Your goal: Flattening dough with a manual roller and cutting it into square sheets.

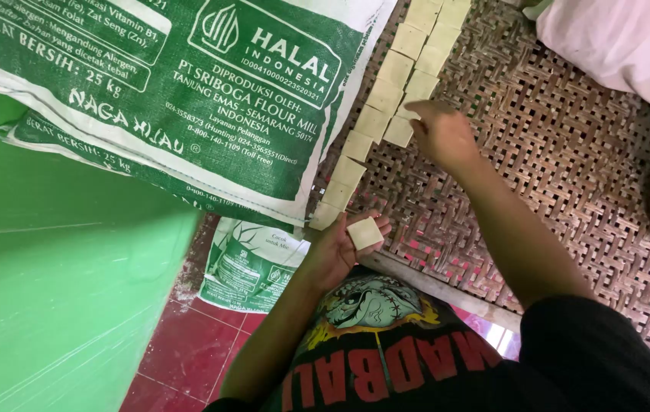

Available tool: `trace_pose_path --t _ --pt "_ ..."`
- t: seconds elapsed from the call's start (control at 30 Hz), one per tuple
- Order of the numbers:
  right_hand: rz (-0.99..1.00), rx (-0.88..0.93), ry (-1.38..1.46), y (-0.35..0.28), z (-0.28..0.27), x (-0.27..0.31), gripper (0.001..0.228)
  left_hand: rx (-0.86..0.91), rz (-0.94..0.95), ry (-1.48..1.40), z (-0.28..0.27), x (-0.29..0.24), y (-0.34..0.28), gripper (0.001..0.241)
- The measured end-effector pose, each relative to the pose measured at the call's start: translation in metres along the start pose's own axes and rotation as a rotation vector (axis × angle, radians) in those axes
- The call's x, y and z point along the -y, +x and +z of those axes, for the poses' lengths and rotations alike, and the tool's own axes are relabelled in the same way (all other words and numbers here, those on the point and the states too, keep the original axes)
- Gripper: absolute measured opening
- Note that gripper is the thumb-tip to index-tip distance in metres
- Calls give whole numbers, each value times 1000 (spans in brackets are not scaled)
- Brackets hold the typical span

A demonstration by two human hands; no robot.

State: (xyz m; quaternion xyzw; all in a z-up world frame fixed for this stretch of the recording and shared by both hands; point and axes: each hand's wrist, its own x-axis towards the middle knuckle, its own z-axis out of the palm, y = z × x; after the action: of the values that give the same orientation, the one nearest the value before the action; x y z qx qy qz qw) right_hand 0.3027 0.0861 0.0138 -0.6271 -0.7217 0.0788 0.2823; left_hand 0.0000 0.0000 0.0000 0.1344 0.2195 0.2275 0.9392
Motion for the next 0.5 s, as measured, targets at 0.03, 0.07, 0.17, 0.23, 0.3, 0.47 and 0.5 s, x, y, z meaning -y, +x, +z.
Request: trace_pose_path --t 0.03,0.07,0.17,0.23,0.3,0.47,0.5 --pt "0 -1 0 -12 -2 2 30 0 0 1 2 0 2 69" --pt "131 29 139 -23 -4 5 26 -15 18 1 5 -1 4 69" --pt "503 227 379 -42 -27 46 25 -16 52 7 4 -1 13 67" --pt "747 401 477 -58 -30 64 28 -4 66 10 -1 1 21 66" --pt "526 459 726 -82 -17 59 27 -21 51 -31 -7 2 31 61" --pt "659 550 770 -94 -7 72 27 60 56 -9 -3 2 43 59" --pt "620 512 764 -97 -4 72 27 112 65 -14 -2 2 45 59"
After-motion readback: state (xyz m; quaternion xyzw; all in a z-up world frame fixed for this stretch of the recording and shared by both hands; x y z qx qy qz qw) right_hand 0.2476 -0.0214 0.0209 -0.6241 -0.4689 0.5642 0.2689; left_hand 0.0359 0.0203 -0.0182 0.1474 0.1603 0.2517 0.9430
